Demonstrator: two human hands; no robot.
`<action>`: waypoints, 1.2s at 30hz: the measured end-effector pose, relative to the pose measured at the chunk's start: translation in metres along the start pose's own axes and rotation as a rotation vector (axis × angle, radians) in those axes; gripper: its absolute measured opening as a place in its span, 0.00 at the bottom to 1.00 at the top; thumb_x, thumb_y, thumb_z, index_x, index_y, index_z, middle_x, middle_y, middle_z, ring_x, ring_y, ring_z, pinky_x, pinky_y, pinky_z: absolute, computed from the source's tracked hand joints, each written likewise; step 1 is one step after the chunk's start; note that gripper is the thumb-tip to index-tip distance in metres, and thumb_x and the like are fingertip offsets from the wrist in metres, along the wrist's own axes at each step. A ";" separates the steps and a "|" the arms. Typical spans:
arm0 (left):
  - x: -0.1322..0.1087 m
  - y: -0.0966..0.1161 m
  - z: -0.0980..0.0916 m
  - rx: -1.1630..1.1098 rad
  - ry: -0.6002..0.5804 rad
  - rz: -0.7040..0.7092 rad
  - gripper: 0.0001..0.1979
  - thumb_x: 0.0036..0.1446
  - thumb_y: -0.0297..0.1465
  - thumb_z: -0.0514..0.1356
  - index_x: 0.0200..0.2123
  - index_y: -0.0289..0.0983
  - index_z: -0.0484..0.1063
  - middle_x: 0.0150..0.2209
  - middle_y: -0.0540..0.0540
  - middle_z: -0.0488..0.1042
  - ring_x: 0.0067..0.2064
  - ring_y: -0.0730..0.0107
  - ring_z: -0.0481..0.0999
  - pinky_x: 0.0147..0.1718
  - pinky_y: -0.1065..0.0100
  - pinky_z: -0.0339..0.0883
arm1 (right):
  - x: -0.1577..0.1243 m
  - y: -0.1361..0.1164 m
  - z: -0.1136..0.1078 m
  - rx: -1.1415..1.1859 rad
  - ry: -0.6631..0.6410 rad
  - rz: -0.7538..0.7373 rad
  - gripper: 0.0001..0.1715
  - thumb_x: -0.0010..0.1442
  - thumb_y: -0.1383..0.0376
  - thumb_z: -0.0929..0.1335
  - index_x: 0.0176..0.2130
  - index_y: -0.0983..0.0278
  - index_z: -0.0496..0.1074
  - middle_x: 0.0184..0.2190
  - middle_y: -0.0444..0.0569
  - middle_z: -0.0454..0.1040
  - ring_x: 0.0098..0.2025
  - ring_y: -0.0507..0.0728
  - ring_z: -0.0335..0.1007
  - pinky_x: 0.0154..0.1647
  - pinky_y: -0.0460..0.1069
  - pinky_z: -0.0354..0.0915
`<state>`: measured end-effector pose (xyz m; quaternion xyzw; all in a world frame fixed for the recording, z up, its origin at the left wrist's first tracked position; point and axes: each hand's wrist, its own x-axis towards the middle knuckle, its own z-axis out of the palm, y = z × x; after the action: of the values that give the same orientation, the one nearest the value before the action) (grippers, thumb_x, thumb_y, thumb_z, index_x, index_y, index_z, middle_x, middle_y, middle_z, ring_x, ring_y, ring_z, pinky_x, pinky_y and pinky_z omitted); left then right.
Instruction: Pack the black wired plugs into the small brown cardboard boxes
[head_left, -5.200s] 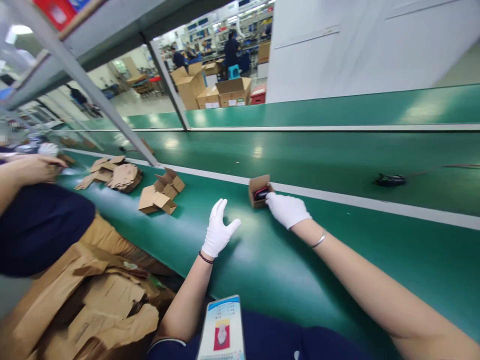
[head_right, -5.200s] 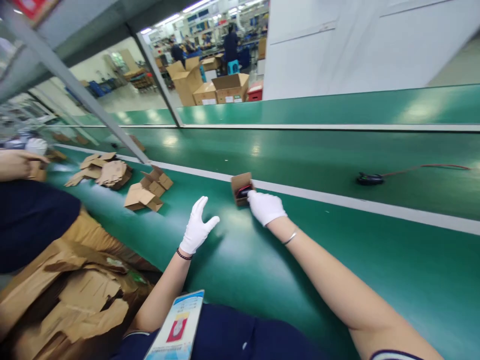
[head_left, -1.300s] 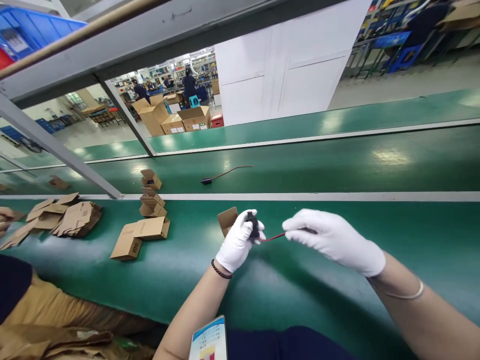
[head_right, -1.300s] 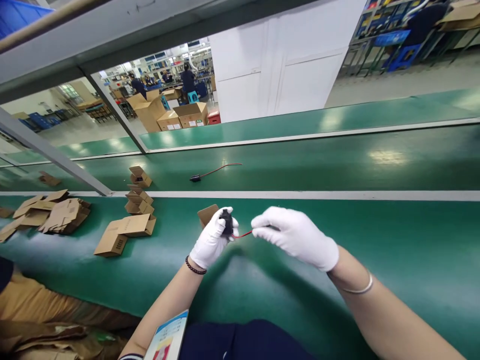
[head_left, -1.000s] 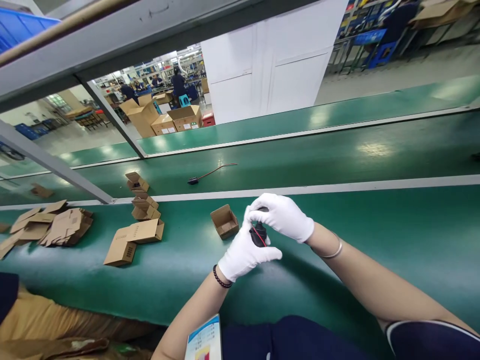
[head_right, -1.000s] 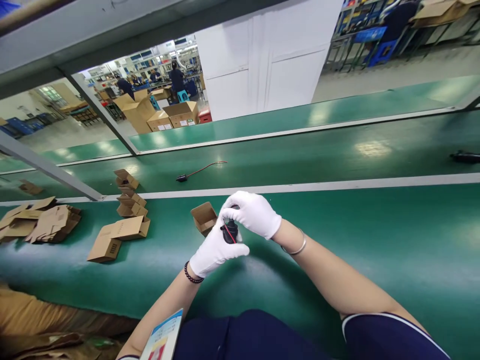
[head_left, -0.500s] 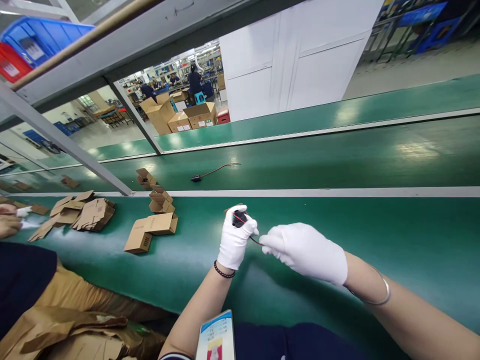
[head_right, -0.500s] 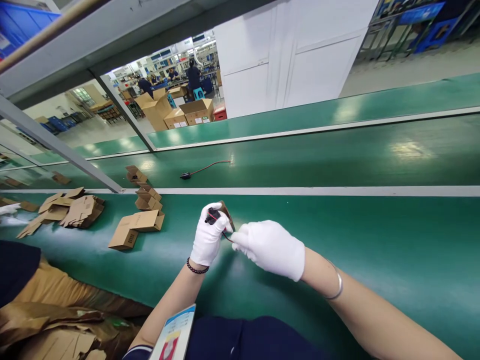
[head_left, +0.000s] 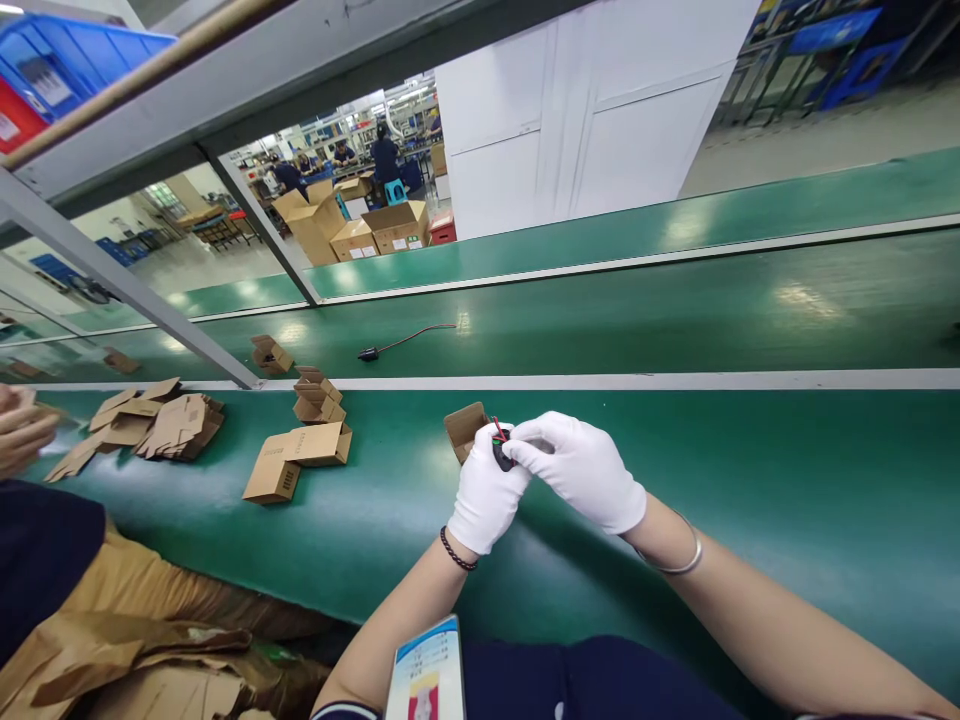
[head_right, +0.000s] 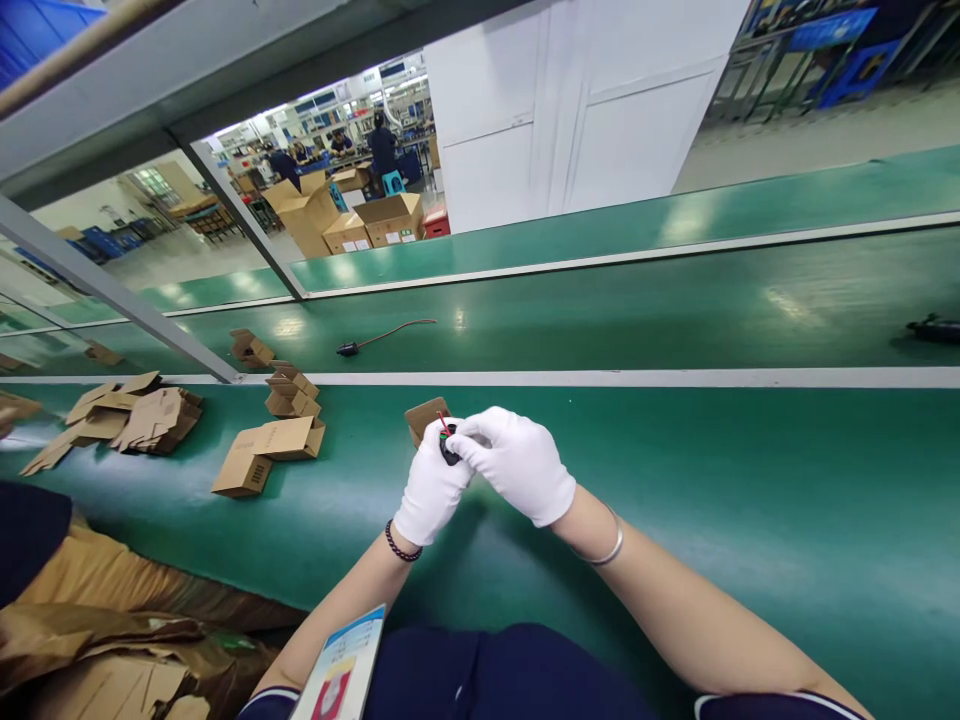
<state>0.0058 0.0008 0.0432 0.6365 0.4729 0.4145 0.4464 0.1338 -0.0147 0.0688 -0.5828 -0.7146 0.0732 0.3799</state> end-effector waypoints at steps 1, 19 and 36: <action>0.000 -0.003 0.001 0.024 0.060 0.010 0.13 0.51 0.28 0.60 0.42 0.39 0.64 0.40 0.46 0.72 0.42 0.67 0.73 0.46 0.62 0.67 | -0.002 -0.001 0.002 -0.037 0.021 -0.053 0.13 0.62 0.59 0.63 0.35 0.59 0.77 0.32 0.45 0.77 0.33 0.52 0.71 0.33 0.46 0.64; -0.006 -0.064 -0.028 0.330 0.400 0.296 0.53 0.41 0.33 0.68 0.63 0.38 0.37 0.63 0.31 0.47 0.65 0.47 0.51 0.62 0.48 0.50 | 0.047 0.017 0.024 0.186 -0.172 -0.210 0.10 0.60 0.65 0.65 0.35 0.62 0.77 0.34 0.47 0.78 0.38 0.53 0.73 0.41 0.46 0.67; 0.026 -0.078 -0.059 0.369 -0.103 -0.111 0.26 0.43 0.29 0.66 0.47 0.37 0.64 0.46 0.43 0.72 0.49 0.58 0.72 0.48 0.59 0.65 | 0.066 -0.013 0.084 -0.571 -0.881 -0.366 0.12 0.55 0.75 0.64 0.35 0.72 0.76 0.30 0.59 0.76 0.34 0.61 0.74 0.30 0.49 0.64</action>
<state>-0.0626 0.0485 -0.0140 0.7009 0.5517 0.2623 0.3681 0.0688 0.0681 0.0472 -0.4432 -0.8870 0.0464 -0.1213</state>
